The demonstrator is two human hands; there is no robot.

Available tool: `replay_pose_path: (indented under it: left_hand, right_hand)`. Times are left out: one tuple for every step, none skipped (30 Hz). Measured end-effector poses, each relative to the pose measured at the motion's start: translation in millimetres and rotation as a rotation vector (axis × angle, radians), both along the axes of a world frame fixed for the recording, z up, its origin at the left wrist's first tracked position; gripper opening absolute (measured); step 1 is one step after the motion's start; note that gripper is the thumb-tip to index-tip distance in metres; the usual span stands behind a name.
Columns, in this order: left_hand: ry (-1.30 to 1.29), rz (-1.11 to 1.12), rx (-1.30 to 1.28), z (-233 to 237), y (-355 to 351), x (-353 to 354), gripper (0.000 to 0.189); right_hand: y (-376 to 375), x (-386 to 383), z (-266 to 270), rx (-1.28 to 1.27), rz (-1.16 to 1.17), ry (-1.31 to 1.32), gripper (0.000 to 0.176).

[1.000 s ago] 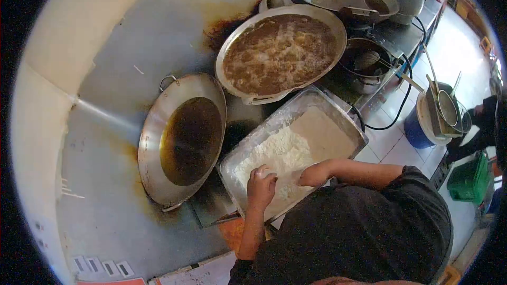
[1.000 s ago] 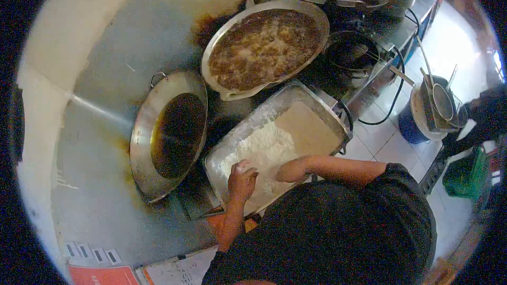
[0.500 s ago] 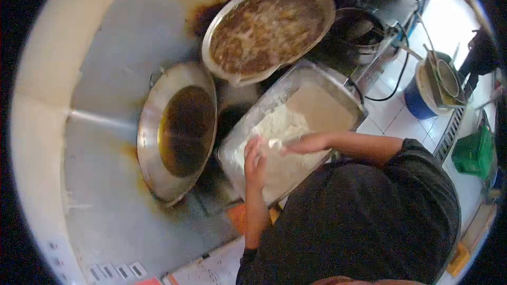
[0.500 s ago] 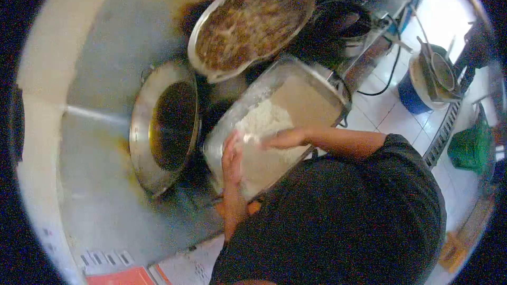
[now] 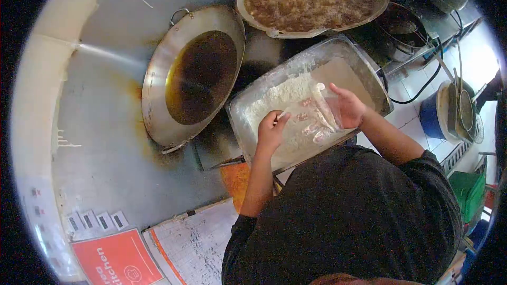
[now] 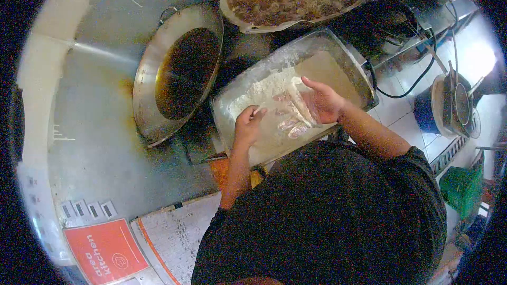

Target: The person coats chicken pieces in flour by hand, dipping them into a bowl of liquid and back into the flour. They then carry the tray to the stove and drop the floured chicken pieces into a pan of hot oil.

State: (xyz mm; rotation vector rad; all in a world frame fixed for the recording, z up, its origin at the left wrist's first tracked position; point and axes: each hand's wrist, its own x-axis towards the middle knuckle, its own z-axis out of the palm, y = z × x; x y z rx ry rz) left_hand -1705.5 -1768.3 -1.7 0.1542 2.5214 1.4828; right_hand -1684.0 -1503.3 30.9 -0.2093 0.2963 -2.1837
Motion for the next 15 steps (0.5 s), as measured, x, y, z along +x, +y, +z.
replay_pose_path:
  left_hand:
    - [0.021,0.009,-0.011,0.7,-2.4,1.5,0.03]
    - [0.042,0.017,-0.022,1.5,-4.7,3.1,0.03]
    - [0.075,0.032,-0.066,5.3,-6.8,5.1,0.031]
    - [0.109,0.047,-0.108,10.4,-9.3,7.6,0.031]
    - [0.145,0.058,-0.15,14.3,-10.8,8.4,0.032]
    - [0.11,0.051,-0.209,15.5,-13.8,8.3,0.033]
    - [0.077,0.043,-0.266,16.0,-17.5,8.2,0.033]
    - [0.044,0.036,-0.324,15.5,-20.9,8.7,0.034]
    - [0.063,0.071,-0.351,11.6,-25.1,9.4,0.036]
    - [0.081,0.109,-0.379,6.4,-30.0,10.3,0.037]
    - [0.1,0.151,-0.406,1.2,-35.1,12.1,0.039]
    - [0.113,0.122,-0.461,7.1,-36.1,16.3,0.041]
    - [0.126,0.094,-0.515,17.9,-35.2,21.5,0.043]
    - [0.139,0.065,-0.569,23.9,-36.6,26.8,0.045]
    - [0.247,0.05,-0.574,23.6,-43.9,31.1,0.048]
  right_hand:
    - [2.9,2.2,-5.6,0.057,-0.026,0.012,0.074]
    - [5.7,4.5,-15.8,0.114,-0.053,0.025,0.073]
    - [7.6,6.7,-24.3,0.173,-0.081,0.038,0.072]
    - [9.9,8.5,-30.2,0.224,-0.102,0.045,0.07]
    - [14.5,8.5,-35.6,0.274,-0.127,0.052,0.068]
    - [19.5,8.0,-35.7,0.325,-0.155,0.059,0.067]
    - [25.6,5.5,-34.0,0.343,-0.167,0.093,0.066]
    - [31.9,1.5,-30.5,0.361,-0.177,0.127,0.065]
    - [37.1,-0.7,-26.0,0.378,-0.185,0.161,0.065]
    - [43.1,0.5,-19.8,0.569,-0.282,0.173,0.061]
    - [51.2,2.8,-12.9,0.759,-0.378,0.185,0.057]
    - [58.8,4.3,-10.6,0.948,-0.474,0.195,0.054]
    - [71.7,4.9,-14.2,1.235,-0.566,0.377,0.048]
    - [86.2,7.2,-24.0,1.466,-0.662,0.545,0.047]
    - [99.7,10.6,-32.7,1.696,-0.758,0.718,0.045]
